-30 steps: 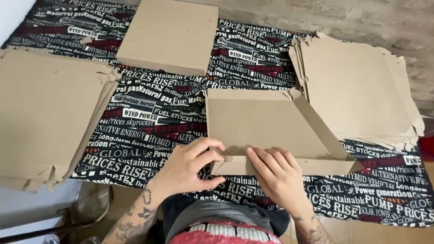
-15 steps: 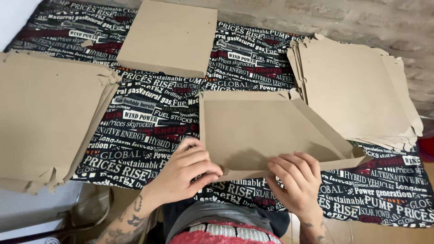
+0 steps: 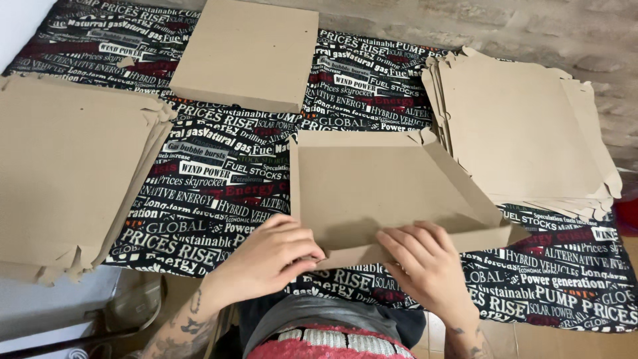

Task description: The person folds multiple cardboard boxes by hand, creasing the edges and tucking in the flaps one at a time before stacking them on a work surface.

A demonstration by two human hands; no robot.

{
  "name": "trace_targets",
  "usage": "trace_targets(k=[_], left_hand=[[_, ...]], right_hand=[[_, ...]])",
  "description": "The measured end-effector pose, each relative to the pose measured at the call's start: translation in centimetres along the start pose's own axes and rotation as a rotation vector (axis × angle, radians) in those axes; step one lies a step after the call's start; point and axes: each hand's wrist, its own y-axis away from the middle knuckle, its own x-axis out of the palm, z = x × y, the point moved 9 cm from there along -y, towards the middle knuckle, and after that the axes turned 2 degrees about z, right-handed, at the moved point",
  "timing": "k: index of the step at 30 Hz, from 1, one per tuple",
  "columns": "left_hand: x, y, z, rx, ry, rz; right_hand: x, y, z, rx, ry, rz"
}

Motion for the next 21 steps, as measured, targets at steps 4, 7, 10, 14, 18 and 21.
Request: trace_targets(k=[4, 7, 10, 14, 18, 21], left_hand=[[-2.9, 1.7, 0.7, 0.113, 0.169, -0.377], [-3.8, 2.5, 0.1, 0.313, 0.234, -0.517], [-3.5, 1.2, 0.4, 0.327, 0.151, -0.486], [-2.1, 0.0, 3.5, 0.127, -0.046, -0.461], [-0.6, 0.1, 5.2, 0.116, -0.263, -0.602], [-1.1, 2.1, 7.8, 0.119, -0.029, -0.727]], right_hand=[[-3.7, 1.9, -0.9, 0.08, 0.019, -0.364], [-6.3, 3.2, -0.8, 0.076, 0.071, -0.623], [-6.8, 6.4, -1.9, 0.035, 0.027, -0.78], [-4.7, 12.6, -4.4, 0.035, -0.021, -0.921], [-7.0, 10.3, -3.1, -0.144, 0.041, -0.814], [-11.7, 2.4, -1.7, 0.236, 0.116, -0.555]])
